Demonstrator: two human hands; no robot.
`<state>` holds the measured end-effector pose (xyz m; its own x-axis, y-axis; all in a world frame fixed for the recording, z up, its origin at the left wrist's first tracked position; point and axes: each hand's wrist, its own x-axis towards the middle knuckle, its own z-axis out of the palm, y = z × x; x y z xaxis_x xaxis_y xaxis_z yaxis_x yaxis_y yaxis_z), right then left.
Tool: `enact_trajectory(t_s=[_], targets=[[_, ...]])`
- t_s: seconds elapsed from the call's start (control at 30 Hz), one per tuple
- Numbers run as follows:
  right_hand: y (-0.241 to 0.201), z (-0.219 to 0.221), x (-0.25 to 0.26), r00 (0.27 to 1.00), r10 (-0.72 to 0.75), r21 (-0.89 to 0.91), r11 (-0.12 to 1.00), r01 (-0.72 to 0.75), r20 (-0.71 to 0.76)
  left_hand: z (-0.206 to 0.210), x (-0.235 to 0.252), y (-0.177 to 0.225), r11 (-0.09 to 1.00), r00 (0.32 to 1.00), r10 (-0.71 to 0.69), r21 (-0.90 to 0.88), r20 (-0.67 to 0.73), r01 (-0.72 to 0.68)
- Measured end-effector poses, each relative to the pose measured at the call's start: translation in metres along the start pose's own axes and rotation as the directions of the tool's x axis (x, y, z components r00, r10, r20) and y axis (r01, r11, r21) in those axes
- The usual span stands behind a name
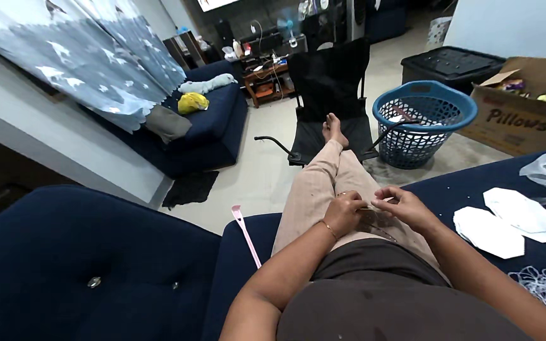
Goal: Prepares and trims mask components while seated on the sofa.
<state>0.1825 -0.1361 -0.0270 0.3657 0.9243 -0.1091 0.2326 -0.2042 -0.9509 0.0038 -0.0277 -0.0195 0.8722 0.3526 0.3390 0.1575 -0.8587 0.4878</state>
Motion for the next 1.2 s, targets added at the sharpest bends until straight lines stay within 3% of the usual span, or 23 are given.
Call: enact_trajectory(t_s=[0.13,0.37,0.57,0.9,1.03,1.2], targets=[[-0.002,0.000,-0.002,0.993,0.052,0.095,0.994,-0.061,0.103,0.001,0.000,-0.001,0.995,0.994,0.097,0.041,-0.047,-0.095],[0.001,0.002,0.001,0.983,0.106,0.247,0.959,-0.141,0.146,0.004,0.000,-0.001,0.949,0.952,0.294,0.146,-0.086,-0.280],[0.002,0.005,0.000,0.985,0.093,0.368,0.919,-0.141,0.145,0.004,0.001,0.001,0.925,0.951,0.310,0.233,-0.011,-0.299],[0.009,0.007,0.005,1.000,-0.012,0.405,0.914,0.005,0.015,0.001,0.002,0.005,0.914,0.963,0.262,0.305,0.057,-0.266],[0.012,0.008,0.006,0.994,-0.041,0.449,0.890,0.084,-0.106,-0.004,0.003,0.006,0.956,0.978,0.170,0.220,0.122,-0.193],[0.012,0.007,0.005,0.978,-0.113,0.442,0.878,0.182,-0.176,-0.004,0.003,0.004,0.989,0.999,0.014,-0.147,-0.048,-0.021]])
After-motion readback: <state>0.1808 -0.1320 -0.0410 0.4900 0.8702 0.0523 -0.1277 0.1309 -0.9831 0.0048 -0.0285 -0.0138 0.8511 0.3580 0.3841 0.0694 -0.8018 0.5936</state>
